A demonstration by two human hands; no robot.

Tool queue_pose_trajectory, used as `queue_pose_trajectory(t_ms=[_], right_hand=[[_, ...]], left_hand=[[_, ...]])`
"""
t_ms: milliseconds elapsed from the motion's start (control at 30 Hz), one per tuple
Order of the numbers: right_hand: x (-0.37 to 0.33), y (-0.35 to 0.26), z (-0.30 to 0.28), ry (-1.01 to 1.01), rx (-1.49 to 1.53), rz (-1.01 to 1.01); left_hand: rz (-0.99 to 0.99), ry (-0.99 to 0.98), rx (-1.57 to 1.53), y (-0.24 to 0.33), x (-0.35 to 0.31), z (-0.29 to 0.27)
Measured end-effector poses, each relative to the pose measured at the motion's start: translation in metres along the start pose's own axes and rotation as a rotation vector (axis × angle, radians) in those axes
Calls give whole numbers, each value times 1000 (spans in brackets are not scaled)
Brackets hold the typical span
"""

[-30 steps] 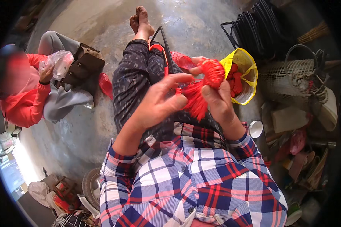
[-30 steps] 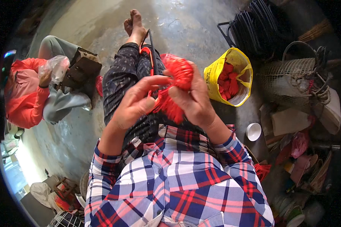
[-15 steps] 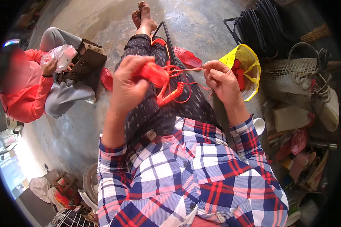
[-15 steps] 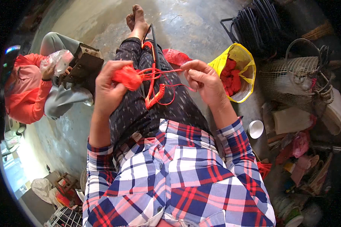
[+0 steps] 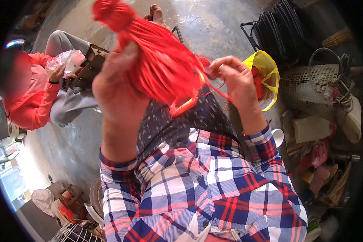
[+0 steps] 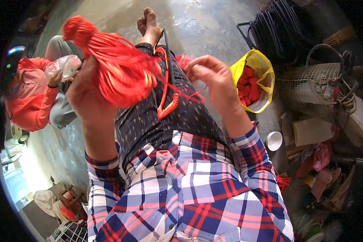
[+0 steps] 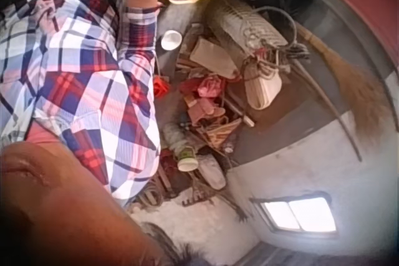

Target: Wrapping or winding red yarn onto a red plastic circular frame or tool.

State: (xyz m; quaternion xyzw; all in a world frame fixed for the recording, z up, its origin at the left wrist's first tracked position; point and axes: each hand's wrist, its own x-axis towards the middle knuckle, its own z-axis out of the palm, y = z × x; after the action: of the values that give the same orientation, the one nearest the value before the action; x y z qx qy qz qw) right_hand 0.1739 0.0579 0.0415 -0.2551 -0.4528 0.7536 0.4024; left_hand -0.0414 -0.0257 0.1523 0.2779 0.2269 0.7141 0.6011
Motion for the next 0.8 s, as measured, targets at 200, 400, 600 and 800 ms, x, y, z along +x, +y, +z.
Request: queue_pose_trajectory(t_ms=[200, 400, 600, 800], right_hand=[[8, 21, -38, 162, -1002, -250], [-5, 43, -13, -30, -955, -184], [0, 49, -12, -271, -1028, -111], [2, 52, -24, -272, -1114, -99]], left_hand=[[374, 17, 1134, -12, -8, -78], [194, -309, 2214, -55, -40, -91], [38, -199, 2215, -80, -25, -92], [30, -251, 1992, -101, -27, -88]])
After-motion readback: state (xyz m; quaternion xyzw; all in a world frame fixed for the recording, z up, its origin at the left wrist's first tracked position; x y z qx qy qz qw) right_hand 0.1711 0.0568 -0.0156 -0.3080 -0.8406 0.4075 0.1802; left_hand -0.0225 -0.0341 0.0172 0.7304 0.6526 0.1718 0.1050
